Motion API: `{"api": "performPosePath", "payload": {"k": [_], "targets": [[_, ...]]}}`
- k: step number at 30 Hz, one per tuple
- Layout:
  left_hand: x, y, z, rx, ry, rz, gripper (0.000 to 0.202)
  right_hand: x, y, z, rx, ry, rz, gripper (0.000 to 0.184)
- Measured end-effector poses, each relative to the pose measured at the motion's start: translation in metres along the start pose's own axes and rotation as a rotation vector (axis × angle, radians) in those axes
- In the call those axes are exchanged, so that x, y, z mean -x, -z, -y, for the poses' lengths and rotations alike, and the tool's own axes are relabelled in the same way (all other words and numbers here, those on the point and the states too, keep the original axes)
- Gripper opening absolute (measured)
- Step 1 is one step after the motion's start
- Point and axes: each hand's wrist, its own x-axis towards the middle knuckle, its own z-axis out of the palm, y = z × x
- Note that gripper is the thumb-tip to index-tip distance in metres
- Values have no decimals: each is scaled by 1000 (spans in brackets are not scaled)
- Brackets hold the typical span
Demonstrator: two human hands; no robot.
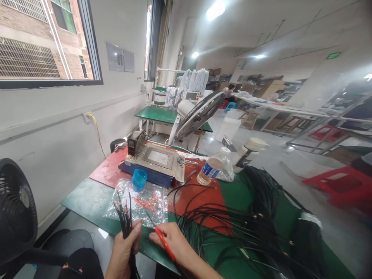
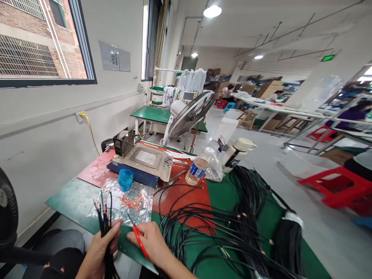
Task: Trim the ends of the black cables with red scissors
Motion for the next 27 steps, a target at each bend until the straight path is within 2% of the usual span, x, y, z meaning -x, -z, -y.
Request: {"api": "performPosePath", "payload": {"k": [4, 7, 12, 19, 24, 27], "targets": [[2, 8, 4, 50, 7, 60, 56, -7, -5, 10, -467, -143, 44, 51], [2, 13, 10, 34, -6, 60, 59, -10, -10, 23, -652, -185, 84, 53], [5, 18, 15, -12, -40, 80, 57, -11, -18, 32, -743, -166, 165, 49], [10, 17, 14, -10, -32, 106, 39, -3, -26, 24, -735, -144, 192, 49], [12, 15, 11, -38, -14, 165, 40, -6, -28, 21, -861, -253, 206, 49], [12, 15, 11, -72, -14, 201, 41, -7, -27, 22, -861, -282, 199, 47]]}}
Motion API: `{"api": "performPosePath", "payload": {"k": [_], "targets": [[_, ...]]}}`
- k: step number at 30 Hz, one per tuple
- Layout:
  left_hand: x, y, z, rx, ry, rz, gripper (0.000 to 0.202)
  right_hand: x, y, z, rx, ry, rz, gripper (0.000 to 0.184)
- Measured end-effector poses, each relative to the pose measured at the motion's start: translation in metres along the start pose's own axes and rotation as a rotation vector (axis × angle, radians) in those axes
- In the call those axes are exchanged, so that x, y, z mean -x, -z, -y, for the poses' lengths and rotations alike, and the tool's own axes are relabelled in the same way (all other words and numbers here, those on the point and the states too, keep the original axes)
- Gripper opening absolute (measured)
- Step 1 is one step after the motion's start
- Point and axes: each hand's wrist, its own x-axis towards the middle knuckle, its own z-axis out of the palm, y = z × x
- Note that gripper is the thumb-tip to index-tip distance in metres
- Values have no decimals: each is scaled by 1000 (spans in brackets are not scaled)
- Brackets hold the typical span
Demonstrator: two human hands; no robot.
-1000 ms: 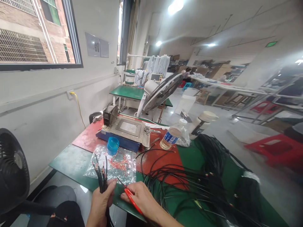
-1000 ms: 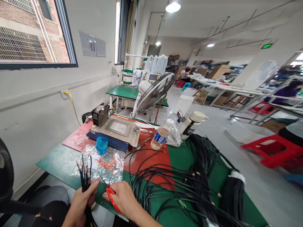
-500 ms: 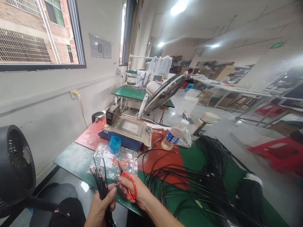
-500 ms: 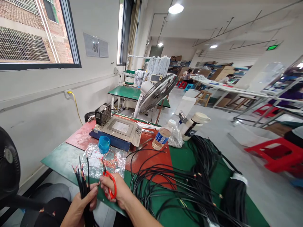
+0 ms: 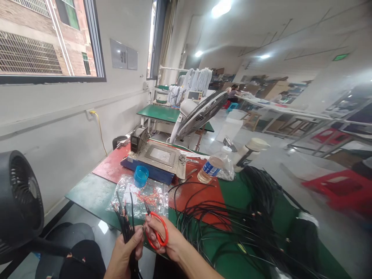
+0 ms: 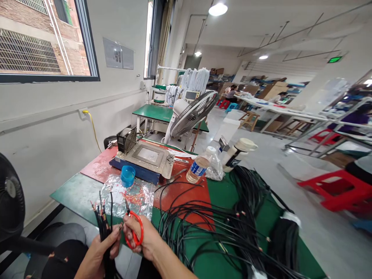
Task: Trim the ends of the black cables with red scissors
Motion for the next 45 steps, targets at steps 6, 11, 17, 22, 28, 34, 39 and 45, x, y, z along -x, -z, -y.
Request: {"api": "performPosePath", "payload": {"k": [6, 11, 17, 22, 28, 34, 39, 45], "targets": [[3, 0, -7, 64, 50, 14, 36, 1, 0, 1, 6, -74, 1, 42], [10, 9, -22, 177, 68, -27, 21, 1, -4, 10, 20, 5, 47, 41], [20, 24, -23, 206, 99, -102, 17, 12, 0, 17, 13, 55, 53, 41], [30, 25, -19, 186, 42, -106, 16, 28, 8, 16, 8, 78, 51, 44], [28, 17, -14, 126, 18, -87, 13, 36, 18, 13, -24, 77, 13, 43], [20, 14, -10, 56, 2, -83, 15, 40, 31, 10, -49, 96, -18, 41], [15, 10, -9, 21, 15, -72, 16, 45, 36, 11, -88, 79, -26, 41], [13, 8, -8, 47, 35, -89, 15, 44, 37, 12, -97, 87, -23, 41]]}}
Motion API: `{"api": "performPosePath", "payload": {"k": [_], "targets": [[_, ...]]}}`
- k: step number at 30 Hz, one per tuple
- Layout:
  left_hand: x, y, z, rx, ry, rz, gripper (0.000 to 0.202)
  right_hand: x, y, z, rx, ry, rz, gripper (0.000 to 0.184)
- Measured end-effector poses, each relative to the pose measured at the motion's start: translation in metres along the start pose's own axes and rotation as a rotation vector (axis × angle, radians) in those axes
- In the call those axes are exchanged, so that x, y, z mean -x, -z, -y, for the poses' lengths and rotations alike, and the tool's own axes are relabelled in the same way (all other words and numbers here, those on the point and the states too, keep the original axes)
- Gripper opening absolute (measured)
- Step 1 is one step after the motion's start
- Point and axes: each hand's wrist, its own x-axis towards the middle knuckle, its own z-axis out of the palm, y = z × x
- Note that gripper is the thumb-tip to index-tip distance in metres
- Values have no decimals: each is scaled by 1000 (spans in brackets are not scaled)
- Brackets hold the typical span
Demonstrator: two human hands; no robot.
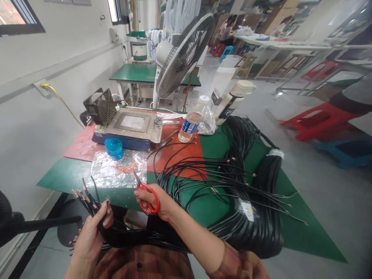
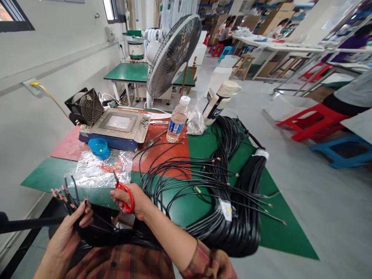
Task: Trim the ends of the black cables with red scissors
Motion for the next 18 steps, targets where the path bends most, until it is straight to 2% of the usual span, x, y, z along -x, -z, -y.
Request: {"api": "performPosePath", "payload": {"k": [8, 18], "targets": [[3, 9, 0, 37, 28, -61, 15, 5, 5, -4, -40, -15, -25, 42], [11, 31, 6, 151, 72, -174, 12, 0, 9, -11, -72, -11, 16, 39]]}}
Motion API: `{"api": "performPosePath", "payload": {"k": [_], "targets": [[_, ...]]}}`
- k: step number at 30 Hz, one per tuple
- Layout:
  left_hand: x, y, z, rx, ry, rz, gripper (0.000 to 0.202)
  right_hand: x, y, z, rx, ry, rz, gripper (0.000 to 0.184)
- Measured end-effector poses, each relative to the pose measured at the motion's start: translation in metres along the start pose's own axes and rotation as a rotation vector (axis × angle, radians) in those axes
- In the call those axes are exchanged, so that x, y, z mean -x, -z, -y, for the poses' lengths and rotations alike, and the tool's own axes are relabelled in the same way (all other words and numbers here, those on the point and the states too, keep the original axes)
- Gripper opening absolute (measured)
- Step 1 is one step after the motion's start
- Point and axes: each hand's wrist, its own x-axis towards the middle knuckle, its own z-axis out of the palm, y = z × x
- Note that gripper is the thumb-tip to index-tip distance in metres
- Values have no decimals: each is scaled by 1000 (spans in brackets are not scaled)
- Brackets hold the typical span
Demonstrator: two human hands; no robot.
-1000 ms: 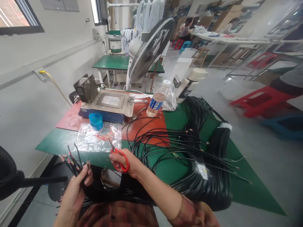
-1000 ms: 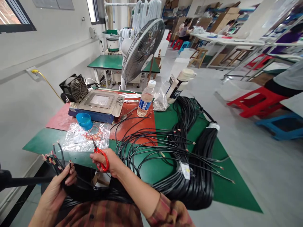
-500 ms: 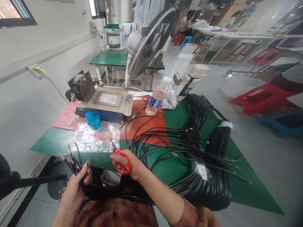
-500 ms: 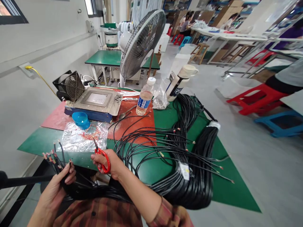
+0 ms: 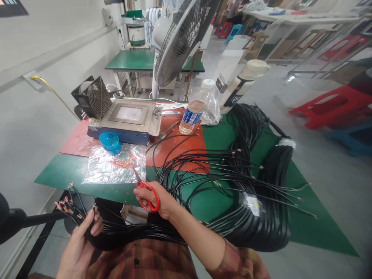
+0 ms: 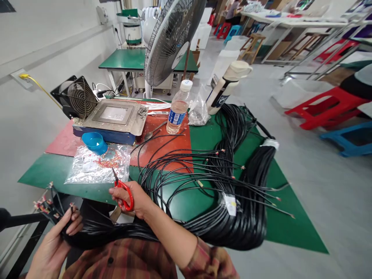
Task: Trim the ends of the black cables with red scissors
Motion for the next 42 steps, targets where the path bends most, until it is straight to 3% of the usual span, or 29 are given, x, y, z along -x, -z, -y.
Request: {"api": "performPosePath", "payload": {"k": [9, 21, 26, 34, 42], "targets": [[-2, -8, 4, -4, -17, 20, 11, 6, 3, 1, 8, 2, -1, 39], [18, -15, 4, -14, -28, -12, 14, 16, 2, 1, -15, 52, 44, 42], [14, -18, 9, -59, -41, 25, 12, 22, 3, 3, -17, 25, 22, 43], [9, -24, 10, -118, -62, 57, 13, 33, 11, -1, -15, 97, -15, 41], [14, -19, 10, -65, -32, 9, 17, 36, 11, -4, -20, 103, -44, 42]]}}
